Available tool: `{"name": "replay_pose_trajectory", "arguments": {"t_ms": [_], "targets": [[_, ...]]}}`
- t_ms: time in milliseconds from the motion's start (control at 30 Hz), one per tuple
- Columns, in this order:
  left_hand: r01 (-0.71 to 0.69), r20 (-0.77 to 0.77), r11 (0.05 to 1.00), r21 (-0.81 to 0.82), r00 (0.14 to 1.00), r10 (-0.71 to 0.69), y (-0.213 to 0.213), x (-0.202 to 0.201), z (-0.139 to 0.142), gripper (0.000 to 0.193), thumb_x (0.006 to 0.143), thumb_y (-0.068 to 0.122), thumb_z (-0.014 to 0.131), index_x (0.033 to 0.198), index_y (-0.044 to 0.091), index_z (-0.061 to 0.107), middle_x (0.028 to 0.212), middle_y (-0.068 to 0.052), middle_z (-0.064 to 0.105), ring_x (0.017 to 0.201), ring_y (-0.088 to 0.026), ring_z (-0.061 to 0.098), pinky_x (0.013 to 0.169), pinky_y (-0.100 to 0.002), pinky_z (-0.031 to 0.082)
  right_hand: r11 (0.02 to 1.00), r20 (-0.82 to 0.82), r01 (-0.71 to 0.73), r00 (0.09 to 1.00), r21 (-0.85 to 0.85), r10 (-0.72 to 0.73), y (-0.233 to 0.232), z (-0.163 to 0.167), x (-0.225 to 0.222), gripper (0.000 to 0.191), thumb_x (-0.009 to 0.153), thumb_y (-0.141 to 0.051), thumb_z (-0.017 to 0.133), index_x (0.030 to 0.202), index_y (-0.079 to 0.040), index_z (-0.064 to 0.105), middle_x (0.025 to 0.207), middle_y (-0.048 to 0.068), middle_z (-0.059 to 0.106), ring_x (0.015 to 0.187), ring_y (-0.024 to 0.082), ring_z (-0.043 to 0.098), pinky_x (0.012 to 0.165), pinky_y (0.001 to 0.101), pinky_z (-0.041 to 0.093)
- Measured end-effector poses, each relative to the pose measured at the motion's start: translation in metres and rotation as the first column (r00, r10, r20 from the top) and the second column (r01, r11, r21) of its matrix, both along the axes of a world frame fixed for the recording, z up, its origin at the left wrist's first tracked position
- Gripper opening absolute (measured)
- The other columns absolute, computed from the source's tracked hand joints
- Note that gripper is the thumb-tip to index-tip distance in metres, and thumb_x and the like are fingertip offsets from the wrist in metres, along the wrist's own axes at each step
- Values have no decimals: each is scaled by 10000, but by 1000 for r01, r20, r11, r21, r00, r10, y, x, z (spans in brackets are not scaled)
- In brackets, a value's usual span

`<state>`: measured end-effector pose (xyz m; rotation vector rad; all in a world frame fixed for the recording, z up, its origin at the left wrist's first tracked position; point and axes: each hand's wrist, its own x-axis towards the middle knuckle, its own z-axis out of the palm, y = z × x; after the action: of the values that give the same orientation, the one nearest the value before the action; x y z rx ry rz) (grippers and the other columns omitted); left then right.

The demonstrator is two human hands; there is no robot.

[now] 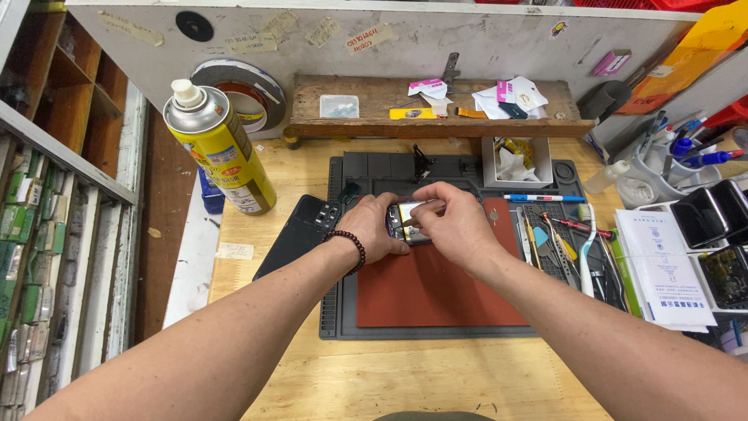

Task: The person uses a small screwdriver to remove screws from the back of a disassembled smartphone. They then use a metal prying tool to separate the back cover from the phone body. The person continues to pry around the edges to fully detach the back cover.

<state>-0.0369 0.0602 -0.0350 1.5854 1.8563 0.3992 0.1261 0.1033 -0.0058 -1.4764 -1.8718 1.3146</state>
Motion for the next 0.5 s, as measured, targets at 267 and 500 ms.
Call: {"name": "replay_pose_trajectory", "arguments": {"t_ms": [267, 500], "targets": [[-4, 7, 999, -45, 1000, 5, 1, 1, 3, 967, 609, 332, 968, 1449, 194, 508, 1330, -129, 585, 1223, -305, 622, 1024, -402, 526, 1000, 46, -6, 999, -3, 6, -1, 4, -2, 261, 926, -103, 653, 1181, -63, 685, 957, 71, 770, 836, 139, 748, 736, 278, 628], [3, 5, 999, -44, 1000, -3, -1, 1, 7, 957, 628, 330, 961, 1455, 195, 498, 1330, -129, 581, 1236, -314, 610, 1034, -409, 515, 963, 195, -126, 978, 238, 79, -2, 10, -6, 241, 894, -162, 691, 1127, -103, 709, 956, 78, 797, 859, 198, 772, 764, 358, 608]]}}
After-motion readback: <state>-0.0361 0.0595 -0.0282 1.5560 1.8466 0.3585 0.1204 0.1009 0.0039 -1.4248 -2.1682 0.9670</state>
